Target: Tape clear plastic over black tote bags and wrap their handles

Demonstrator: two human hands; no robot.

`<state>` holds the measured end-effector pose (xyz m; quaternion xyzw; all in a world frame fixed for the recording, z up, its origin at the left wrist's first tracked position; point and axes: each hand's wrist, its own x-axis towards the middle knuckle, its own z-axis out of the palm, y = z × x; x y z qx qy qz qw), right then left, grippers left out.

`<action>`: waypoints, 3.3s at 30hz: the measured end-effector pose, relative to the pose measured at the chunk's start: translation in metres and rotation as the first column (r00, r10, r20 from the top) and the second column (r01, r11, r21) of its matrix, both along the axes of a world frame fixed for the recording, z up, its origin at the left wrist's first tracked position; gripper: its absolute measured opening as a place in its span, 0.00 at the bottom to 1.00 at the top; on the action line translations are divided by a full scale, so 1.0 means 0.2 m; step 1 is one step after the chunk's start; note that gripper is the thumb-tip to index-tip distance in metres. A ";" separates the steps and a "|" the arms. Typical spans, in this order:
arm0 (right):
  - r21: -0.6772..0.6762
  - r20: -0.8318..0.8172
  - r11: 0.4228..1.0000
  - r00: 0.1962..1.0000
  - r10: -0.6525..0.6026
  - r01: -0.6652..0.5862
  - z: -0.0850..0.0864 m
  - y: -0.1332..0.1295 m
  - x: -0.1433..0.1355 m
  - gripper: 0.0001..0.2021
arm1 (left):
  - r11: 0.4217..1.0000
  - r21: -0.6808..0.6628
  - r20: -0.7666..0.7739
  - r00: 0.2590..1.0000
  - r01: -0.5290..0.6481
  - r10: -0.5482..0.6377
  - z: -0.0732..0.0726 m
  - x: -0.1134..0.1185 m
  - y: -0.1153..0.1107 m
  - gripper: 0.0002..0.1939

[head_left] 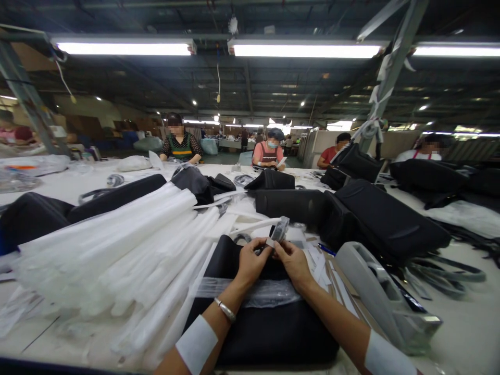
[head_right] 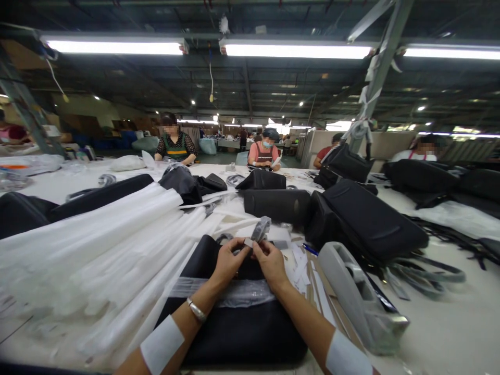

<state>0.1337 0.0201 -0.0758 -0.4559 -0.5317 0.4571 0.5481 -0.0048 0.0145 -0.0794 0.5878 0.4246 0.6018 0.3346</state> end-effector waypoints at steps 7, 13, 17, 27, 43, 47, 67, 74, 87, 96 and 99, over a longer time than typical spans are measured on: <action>0.015 0.051 1.000 0.998 -0.022 0.021 0.02 -0.02 -0.01 0.22 | 0.996 0.041 -0.111 0.990 -0.082 0.086 0.01 -0.02 -0.02 0.12; -0.024 0.004 1.000 1.000 0.006 -0.006 0.00 0.00 -0.01 0.21 | 0.970 0.143 -0.375 0.896 -0.195 0.236 -0.02 -0.01 -0.03 0.11; -0.048 -0.063 0.999 0.998 0.003 -0.006 -0.02 0.00 0.01 0.19 | 0.953 0.250 -0.462 0.844 -0.169 0.270 -0.06 0.07 -0.05 0.21; -0.008 -0.113 1.000 0.994 -0.003 0.002 0.03 -0.02 0.00 0.18 | 0.964 0.254 -0.516 0.832 -0.078 0.203 -0.08 0.08 -0.06 0.29; 0.228 0.470 0.967 0.883 -0.007 -0.114 0.12 -0.11 0.13 0.16 | 0.993 -0.117 -0.155 0.988 -0.006 -0.012 -0.04 -0.08 0.03 0.20; 0.481 0.717 0.877 0.570 -0.402 0.014 0.26 -0.28 0.58 0.14 | 0.993 -0.119 -0.214 0.977 -0.026 0.000 -0.03 -0.07 0.02 0.21; -0.276 0.218 0.851 0.892 -0.397 0.446 0.38 -0.73 1.29 0.17 | 0.995 -0.093 -0.303 0.953 -0.042 0.012 -0.02 -0.06 0.00 0.21; -0.357 0.268 0.788 0.863 -0.429 0.502 0.36 -0.93 1.23 0.21 | 0.994 -0.093 -0.306 0.952 -0.052 0.021 0.00 -0.06 -0.01 0.20; -0.106 0.363 0.724 0.705 -0.610 0.681 0.02 -0.94 1.12 0.24 | 0.998 -0.034 -0.310 0.950 -0.055 0.042 -0.01 -0.05 -0.02 0.20; 0.030 0.299 0.968 0.922 -0.247 0.250 0.26 -0.54 0.47 0.16 | 0.999 0.032 -0.281 0.959 -0.023 0.031 0.02 -0.03 -0.07 0.15; 0.044 0.289 0.993 0.950 -0.114 0.106 0.25 -0.37 0.26 0.15 | 0.997 0.067 -0.278 0.959 -0.042 0.060 0.02 -0.03 -0.07 0.13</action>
